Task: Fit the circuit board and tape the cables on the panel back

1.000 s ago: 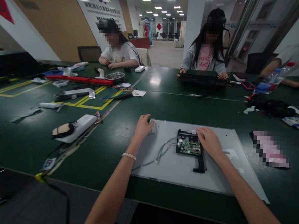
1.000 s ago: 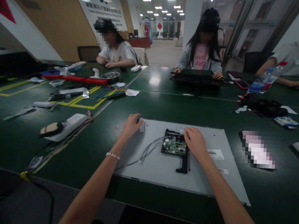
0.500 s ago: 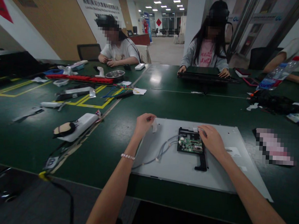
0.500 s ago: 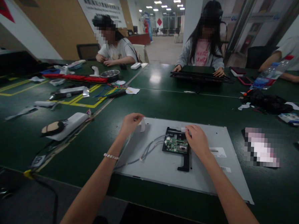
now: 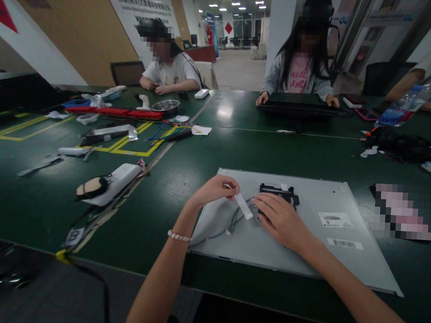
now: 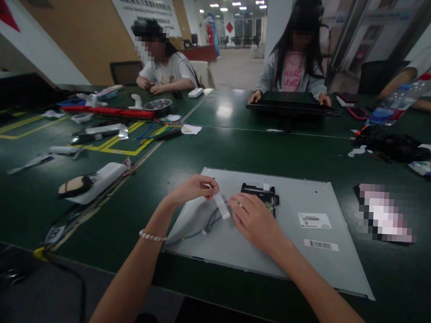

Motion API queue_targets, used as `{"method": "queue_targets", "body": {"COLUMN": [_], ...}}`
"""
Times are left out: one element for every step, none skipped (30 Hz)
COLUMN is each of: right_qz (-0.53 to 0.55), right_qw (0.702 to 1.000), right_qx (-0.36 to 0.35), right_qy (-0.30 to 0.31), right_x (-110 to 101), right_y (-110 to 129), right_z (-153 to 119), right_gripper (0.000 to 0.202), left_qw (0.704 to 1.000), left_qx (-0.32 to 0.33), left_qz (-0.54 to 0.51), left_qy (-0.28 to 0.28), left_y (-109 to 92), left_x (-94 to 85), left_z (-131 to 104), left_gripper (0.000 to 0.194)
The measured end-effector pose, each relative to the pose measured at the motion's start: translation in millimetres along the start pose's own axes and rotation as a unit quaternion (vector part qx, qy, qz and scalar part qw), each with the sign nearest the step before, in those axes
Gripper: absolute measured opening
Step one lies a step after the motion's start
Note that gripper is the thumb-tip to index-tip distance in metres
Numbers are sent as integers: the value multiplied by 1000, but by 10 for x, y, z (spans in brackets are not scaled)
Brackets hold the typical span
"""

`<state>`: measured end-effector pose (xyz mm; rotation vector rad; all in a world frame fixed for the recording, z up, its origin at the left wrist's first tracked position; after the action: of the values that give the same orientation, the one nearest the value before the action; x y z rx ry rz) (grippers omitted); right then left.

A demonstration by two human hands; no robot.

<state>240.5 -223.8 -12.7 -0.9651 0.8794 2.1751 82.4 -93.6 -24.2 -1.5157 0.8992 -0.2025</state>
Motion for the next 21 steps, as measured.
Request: {"method": "queue_targets", "body": {"right_qz": [1,-1,-6,-12,-20,-27,-33,-38,-42,-44,-46,-47,-46,-46,-46,-47,-49,-52,-54,-56,-58], "right_qw": [1000,998,997,995,993,991,990,990,989,989,989,990,990,990,990,990,990,990,990,990,990], "right_qx": [-24,-46,-63,-77,-86,-90,-93,-95,-95,-96,-96,-96,-97,-98,-99,-102,-106,-109,-112,-114,-113], "right_qy": [18,35,52,68,81,92,99,102,103,102,100,97,93,90,86,81,77,72,69,67,66], "right_x": [42,86,131,176,220,260,293,320,342,357,368,374,377,378,376,374,370,367,363,359,358], "right_y": [82,149,200,236,258,267,268,264,257,250,244,240,239,241,245,252,261,270,279,285,288], "right_z": [-1,-8,-19,-33,-47,-61,-72,-82,-89,-94,-97,-99,-99,-99,-98,-98,-97,-96,-95,-94,-92], "right_gripper": [43,42,41,39,37,35,33,33,33,33,33,33,32,31,30,29,29,28,27,27,26], "left_qw": [1000,1000,1000,1000,999,999,999,998,998,996,995,992,990,985,980,973,966,959,952,947,943], "left_qx": [-4,-8,-11,-13,-16,-19,-24,-31,-38,-42,-41,-34,-19,1,23,45,67,86,102,116,125], "left_qz": [3,6,8,10,13,18,25,36,51,70,92,117,143,170,196,223,247,269,286,299,308], "left_qy": [6,13,19,25,29,32,33,31,27,23,19,13,5,-4,-15,-27,-36,-39,-35,-23,-6], "left_y": [34,68,98,122,137,146,151,156,161,166,169,168,160,146,126,102,74,45,16,-9,-28], "left_x": [22,43,63,82,100,117,134,147,157,165,169,170,166,159,150,142,140,149,169,201,240], "left_z": [11,21,29,34,37,38,38,38,39,42,47,54,62,69,74,77,76,73,68,62,55], "left_gripper": [17,16,16,16,16,16,16,15,14,13,13,12,12,13,15,18,21,23,25,24,23]}}
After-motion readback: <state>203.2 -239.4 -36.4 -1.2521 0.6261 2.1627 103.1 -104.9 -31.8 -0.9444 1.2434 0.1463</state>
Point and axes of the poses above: each hand's wrist, its own z-axis towards the middle knuckle, its own x-axis out of the palm, y = z × x, the point moved 6 cm from there along z, towards the middle knuckle, and after that the axes turned 2 degrees about -y, right-handed, at the moved point
